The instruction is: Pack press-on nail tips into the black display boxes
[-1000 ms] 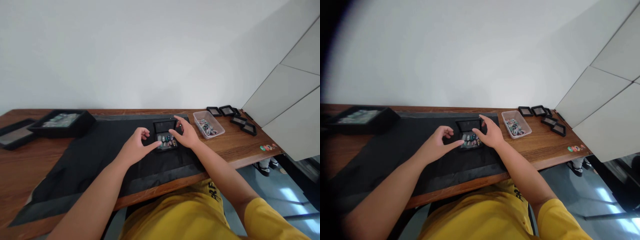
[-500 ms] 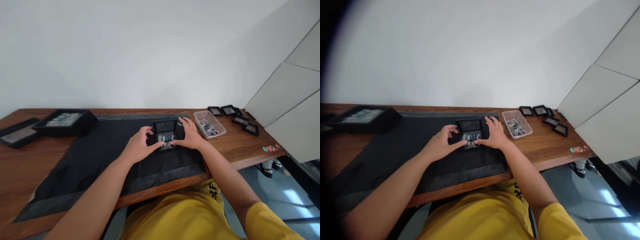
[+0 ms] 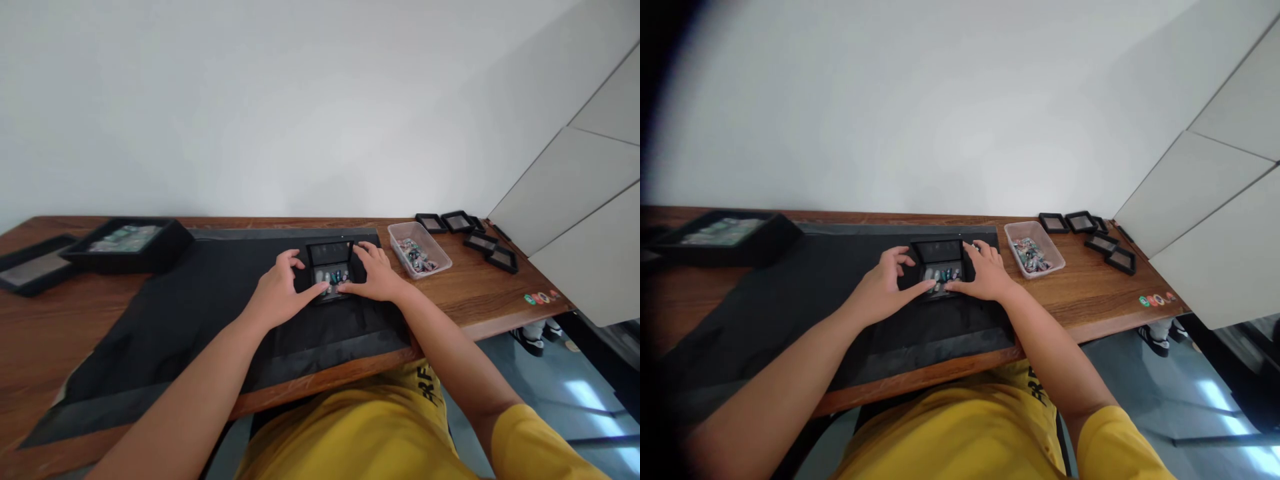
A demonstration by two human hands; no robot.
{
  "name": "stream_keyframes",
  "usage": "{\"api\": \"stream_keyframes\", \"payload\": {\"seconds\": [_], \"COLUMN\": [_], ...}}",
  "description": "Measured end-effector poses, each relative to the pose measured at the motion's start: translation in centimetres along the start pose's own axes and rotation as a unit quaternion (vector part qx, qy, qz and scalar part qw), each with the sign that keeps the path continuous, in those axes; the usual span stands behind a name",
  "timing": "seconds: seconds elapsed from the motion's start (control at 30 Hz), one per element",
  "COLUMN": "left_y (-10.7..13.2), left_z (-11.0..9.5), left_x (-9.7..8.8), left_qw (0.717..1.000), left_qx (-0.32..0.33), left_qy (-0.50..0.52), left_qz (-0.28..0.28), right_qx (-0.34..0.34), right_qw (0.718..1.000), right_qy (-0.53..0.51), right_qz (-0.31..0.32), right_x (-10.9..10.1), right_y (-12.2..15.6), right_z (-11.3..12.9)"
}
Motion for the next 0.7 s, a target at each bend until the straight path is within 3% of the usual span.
{"api": "stream_keyframes", "payload": {"seconds": [0.37, 0.7], "left_y": [1.3, 1.3], "left_z": [-2.2, -2.4], "left_x": [0.7, 1.2], "left_qw": [0.995, 0.994], "left_qx": [0.007, 0.018], "left_qy": [-0.071, -0.076], "left_qz": [-0.067, -0.074], "right_qx": [-0.015, -0.051], "right_qw": [1.0, 0.998], "right_qy": [0.001, -0.026], "right_qz": [-0.003, 0.033], "right_x": [0.7, 0.3], "right_y": [-0.1, 0.2], "right_z": [-0.1, 0.5]}}
Point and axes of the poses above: each hand's wrist, its own y-axis away from the middle knuckle, its own x-axis out of the palm, z = x × y, the point moved 5 cm from there along -y, towards the middle knuckle, and after that the axes turned 9 degrees about -z, right-handed, at the moved point
